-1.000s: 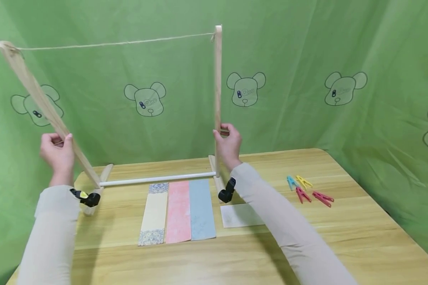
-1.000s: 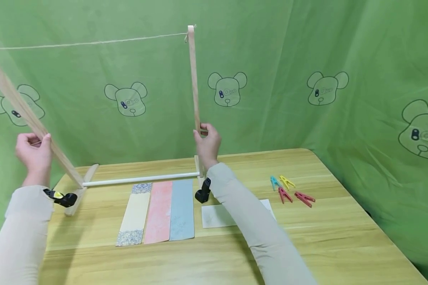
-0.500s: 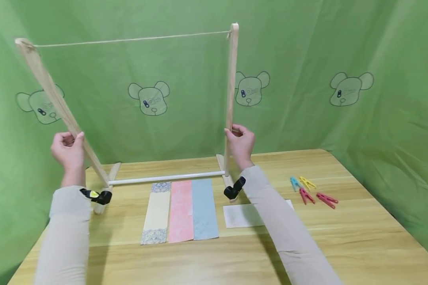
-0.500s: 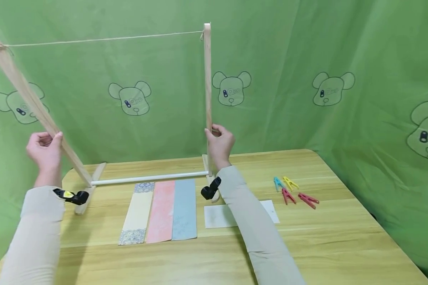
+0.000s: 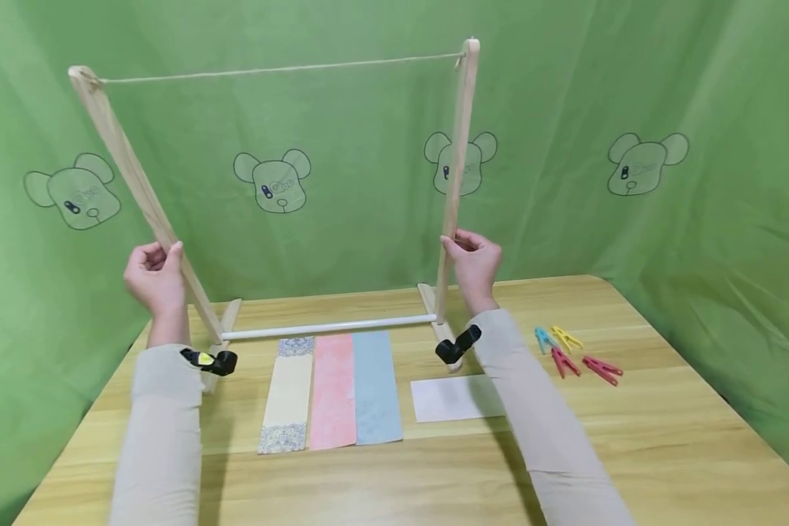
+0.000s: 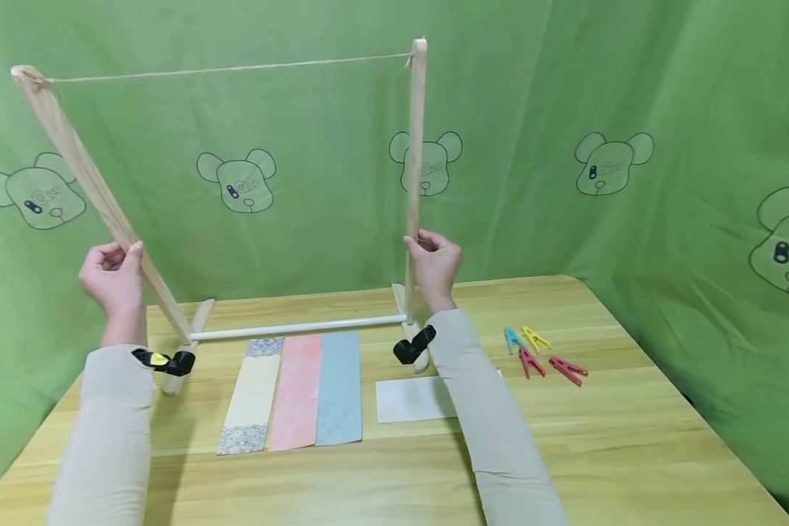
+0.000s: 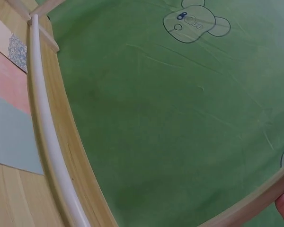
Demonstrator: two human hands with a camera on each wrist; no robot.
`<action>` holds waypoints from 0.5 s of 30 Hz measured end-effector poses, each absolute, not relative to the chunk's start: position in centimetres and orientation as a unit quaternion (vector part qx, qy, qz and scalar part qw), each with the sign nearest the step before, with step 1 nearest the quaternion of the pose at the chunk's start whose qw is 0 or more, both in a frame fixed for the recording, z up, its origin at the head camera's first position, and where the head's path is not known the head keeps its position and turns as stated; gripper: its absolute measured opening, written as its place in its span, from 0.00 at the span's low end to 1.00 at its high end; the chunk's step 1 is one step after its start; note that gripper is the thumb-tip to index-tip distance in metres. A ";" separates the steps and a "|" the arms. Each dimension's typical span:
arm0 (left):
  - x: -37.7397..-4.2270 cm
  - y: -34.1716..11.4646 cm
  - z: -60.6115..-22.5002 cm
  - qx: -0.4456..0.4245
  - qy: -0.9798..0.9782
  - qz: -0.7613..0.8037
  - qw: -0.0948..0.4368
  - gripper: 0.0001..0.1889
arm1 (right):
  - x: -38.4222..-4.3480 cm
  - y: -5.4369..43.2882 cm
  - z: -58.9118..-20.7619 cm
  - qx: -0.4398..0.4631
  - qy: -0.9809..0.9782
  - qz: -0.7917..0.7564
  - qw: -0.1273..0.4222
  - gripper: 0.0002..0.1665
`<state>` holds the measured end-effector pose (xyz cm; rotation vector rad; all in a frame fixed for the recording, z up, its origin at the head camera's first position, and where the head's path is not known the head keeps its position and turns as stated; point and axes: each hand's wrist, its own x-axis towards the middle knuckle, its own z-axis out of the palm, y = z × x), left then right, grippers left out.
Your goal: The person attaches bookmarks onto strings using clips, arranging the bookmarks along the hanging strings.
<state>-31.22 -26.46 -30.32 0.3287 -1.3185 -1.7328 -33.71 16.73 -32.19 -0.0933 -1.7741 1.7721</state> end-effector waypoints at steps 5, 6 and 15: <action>-31.7 -25.1 -30.2 0.119 -0.549 -0.697 0.445 0.09 | -33.8 18.3 -32.1 -0.043 -0.663 0.676 0.319 0.17; -31.8 -24.8 -30.2 0.114 -0.553 -0.696 0.444 0.09 | -33.8 18.6 -32.2 -0.044 -0.660 0.677 0.322 0.17; -32.4 -22.7 -30.5 0.094 -0.577 -0.673 0.453 0.11 | -33.8 20.8 -32.3 -0.041 -0.646 0.686 0.332 0.16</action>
